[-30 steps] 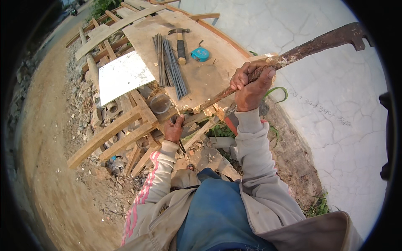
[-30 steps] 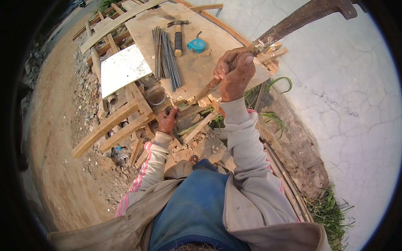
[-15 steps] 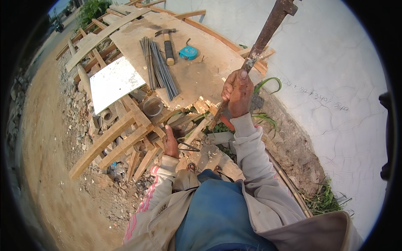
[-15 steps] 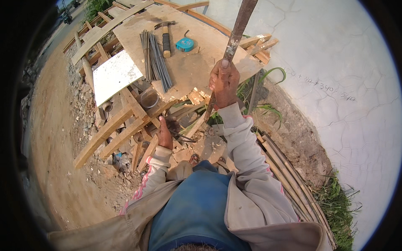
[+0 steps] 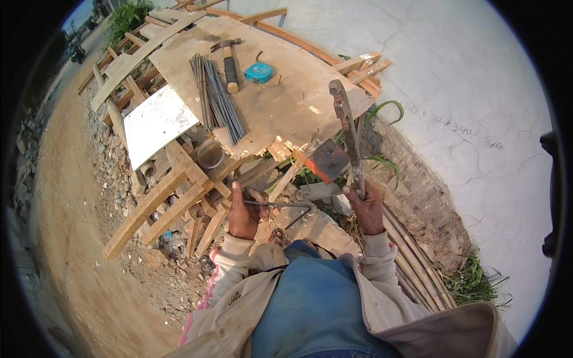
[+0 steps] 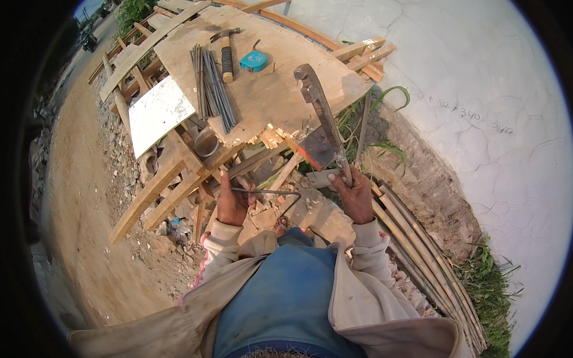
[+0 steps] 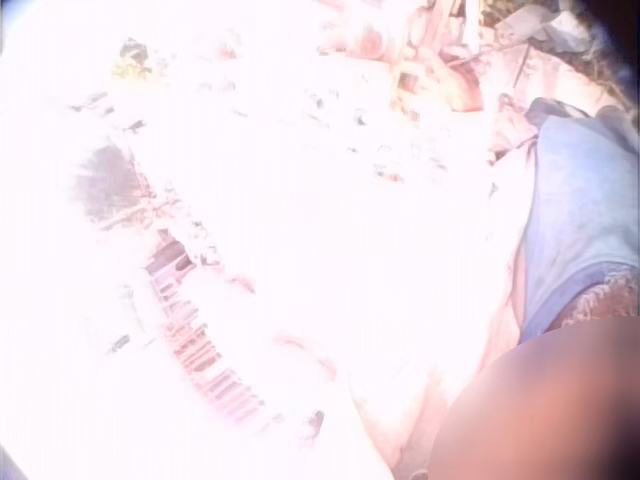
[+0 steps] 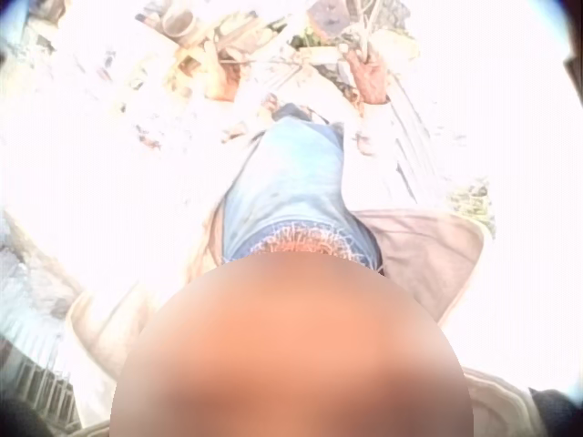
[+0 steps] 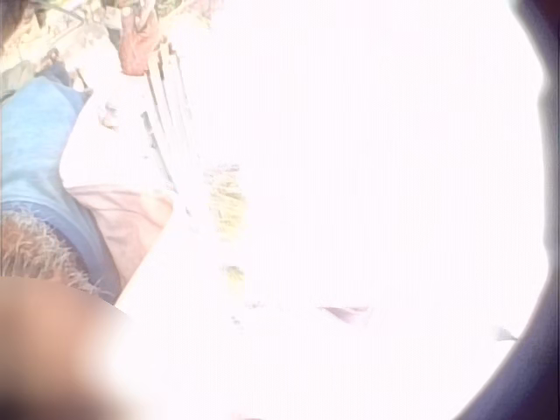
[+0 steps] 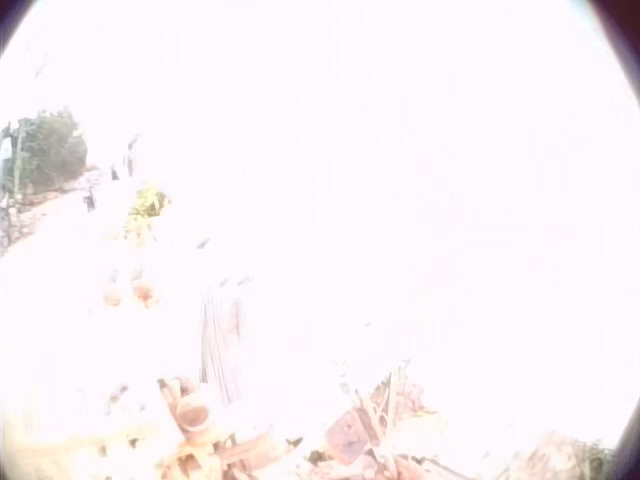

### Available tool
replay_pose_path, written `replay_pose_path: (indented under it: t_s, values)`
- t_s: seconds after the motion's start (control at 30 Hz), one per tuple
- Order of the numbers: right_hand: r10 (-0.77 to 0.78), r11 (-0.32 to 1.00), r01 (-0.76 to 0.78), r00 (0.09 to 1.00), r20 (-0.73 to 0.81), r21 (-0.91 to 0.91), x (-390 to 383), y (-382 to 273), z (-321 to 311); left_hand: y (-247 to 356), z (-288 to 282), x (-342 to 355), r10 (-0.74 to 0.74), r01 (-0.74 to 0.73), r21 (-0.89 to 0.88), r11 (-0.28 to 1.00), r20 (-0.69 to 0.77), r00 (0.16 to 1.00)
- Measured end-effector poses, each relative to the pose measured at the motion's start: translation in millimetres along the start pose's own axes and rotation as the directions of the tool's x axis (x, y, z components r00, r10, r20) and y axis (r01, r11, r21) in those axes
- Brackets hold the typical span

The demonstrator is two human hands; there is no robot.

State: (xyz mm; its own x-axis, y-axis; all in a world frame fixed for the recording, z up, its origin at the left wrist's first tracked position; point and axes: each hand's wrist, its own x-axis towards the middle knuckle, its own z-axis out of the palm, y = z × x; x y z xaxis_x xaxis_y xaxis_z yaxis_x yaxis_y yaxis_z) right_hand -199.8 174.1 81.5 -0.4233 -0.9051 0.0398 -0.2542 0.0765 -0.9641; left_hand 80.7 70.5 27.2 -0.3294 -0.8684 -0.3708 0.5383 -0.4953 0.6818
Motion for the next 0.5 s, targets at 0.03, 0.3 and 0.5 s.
replay_pose_path:
  t_s: [0.03, 0.3, 0.5]
  values:
    - [0.000, 1.000, 0.000, 1.000, -0.007, 0.001, -6, 9, -2, 5, 13, -1, 0.025, -0.024, -0.023, 0.999, 0.054, 0.998]
    - [0.003, 0.952, -0.013, 0.999, 0.032, 0.306, -17, 43, -16, 16, 79, 10, -0.047, 0.116, -0.306, 0.945, 0.224, 0.973]
    - [0.044, 0.868, -0.037, 0.999, -0.003, 0.494, -14, 51, -27, -14, 102, 14, 0.066, 0.024, -0.329, 0.944, 0.262, 0.963]
